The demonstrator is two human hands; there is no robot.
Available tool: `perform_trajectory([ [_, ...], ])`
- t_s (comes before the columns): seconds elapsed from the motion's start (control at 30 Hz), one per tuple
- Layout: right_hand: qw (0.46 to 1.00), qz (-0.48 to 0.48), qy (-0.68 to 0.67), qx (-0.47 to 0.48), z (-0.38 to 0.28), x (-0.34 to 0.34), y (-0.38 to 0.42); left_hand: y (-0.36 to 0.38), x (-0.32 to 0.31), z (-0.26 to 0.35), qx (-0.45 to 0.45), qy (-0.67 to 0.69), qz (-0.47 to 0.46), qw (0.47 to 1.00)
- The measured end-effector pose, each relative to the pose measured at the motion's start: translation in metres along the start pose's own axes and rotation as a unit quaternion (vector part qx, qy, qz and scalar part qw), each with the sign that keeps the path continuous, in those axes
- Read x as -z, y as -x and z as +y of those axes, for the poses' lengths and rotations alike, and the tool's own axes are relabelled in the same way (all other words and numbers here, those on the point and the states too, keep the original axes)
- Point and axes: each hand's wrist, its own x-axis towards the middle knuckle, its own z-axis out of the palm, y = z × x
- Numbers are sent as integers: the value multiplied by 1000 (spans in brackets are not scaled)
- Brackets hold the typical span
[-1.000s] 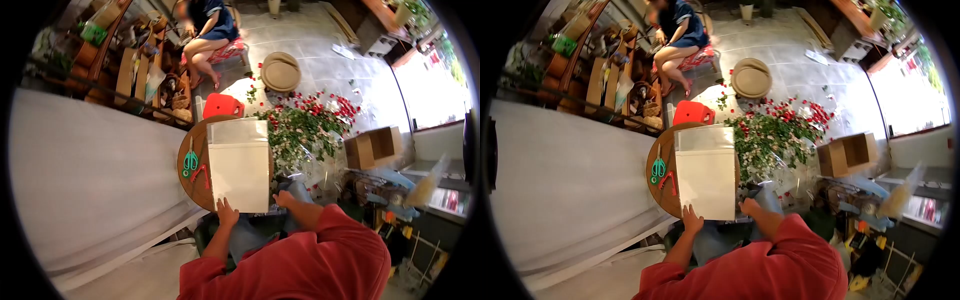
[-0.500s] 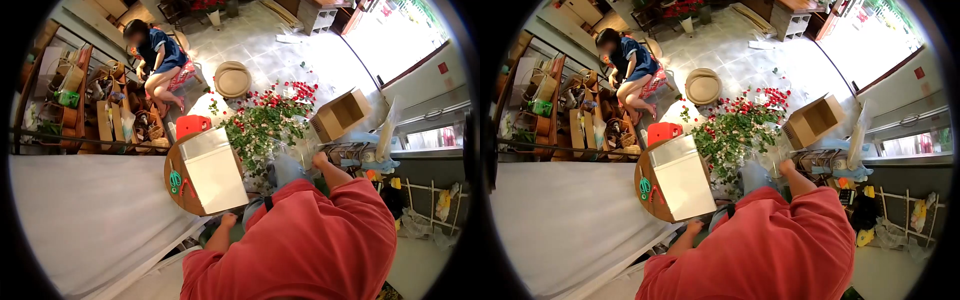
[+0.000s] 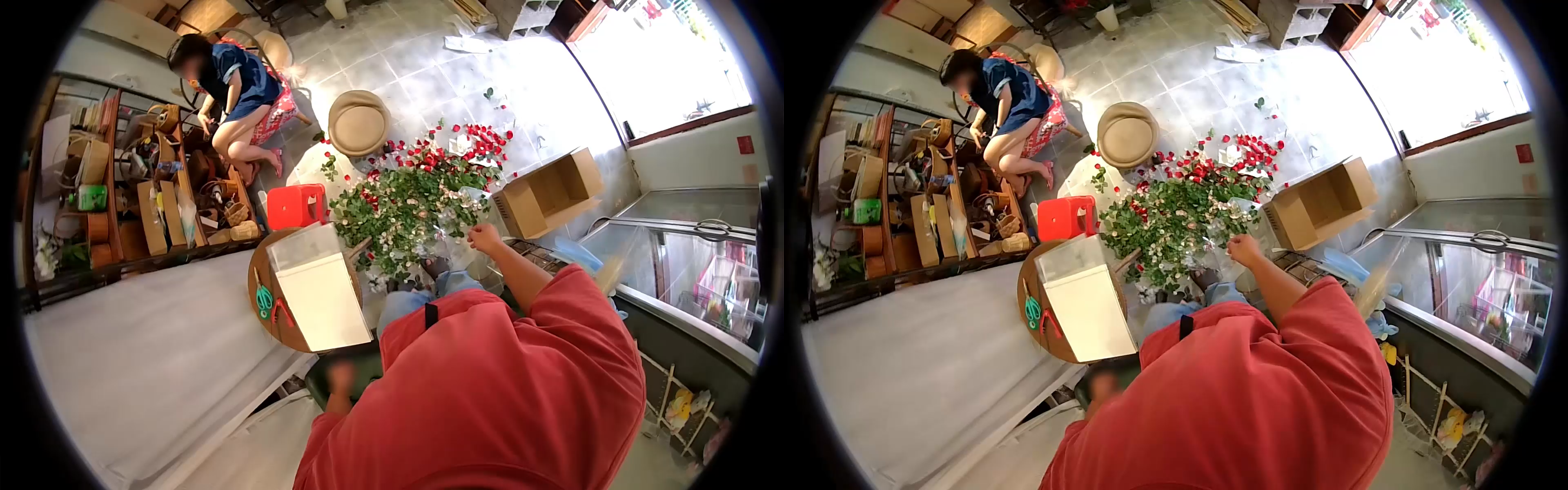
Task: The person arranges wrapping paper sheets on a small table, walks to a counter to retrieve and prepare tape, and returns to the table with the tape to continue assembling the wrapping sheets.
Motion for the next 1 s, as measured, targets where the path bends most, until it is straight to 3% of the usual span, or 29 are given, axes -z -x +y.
perform_trajectory([
  [0.07,986,63,-153,-2,-15,9,2,-11,9,23,68,155,-87,982],
  [0.13,991,54,-114,-44,-9,16,3,-31,19,47,76,232,-115,963],
  [0.17,994,43,-70,-79,0,20,-2,-44,25,58,73,253,-124,957],
  [0.23,980,68,185,-3,57,15,-23,-75,39,81,64,278,-135,949],
  [0.3,955,30,295,-12,80,26,-26,-115,55,102,59,295,-139,944],
  [0.33,897,-8,434,84,155,16,-64,-138,67,112,57,300,-137,942],
  [0.37,935,-31,354,-11,113,35,-44,-166,81,121,55,307,-132,941],
  [0.43,895,-130,423,59,116,61,-56,-229,117,140,52,324,-113,938],
  [0.47,789,-184,580,84,90,71,-61,-265,137,149,52,338,-99,935],
  [0.5,867,-109,486,19,120,75,-87,-302,163,158,53,352,-83,931],
  [0.53,812,-208,544,39,64,101,-84,-336,189,164,55,367,-63,927],
  [0.57,939,-78,319,-104,7,123,-68,-374,218,172,60,386,-39,920],
  [0.6,934,10,353,-42,138,103,-147,-408,252,183,66,410,-13,910],
  [0.7,873,-33,480,81,-67,176,-165,-483,325,197,89,475,26,875],
  [0.73,845,-87,518,97,-93,192,-198,-499,349,198,94,505,19,858],
  [0.77,988,-4,153,-4,-127,201,-203,-520,376,199,99,541,8,835],
  [0.8,962,85,-241,-99,-169,209,-212,-542,408,204,96,571,13,815],
  [0.83,944,143,-285,-87,-190,217,-233,-564,444,212,89,597,22,797],
  [0.9,932,151,-316,-92,-237,235,-251,-612,518,247,63,645,63,759],
  [0.93,927,159,-326,-93,-247,242,-258,-643,541,252,24,638,66,767],
  [1.0,981,137,-127,-52,-263,249,-286,-658,608,291,-8,589,85,804],
])
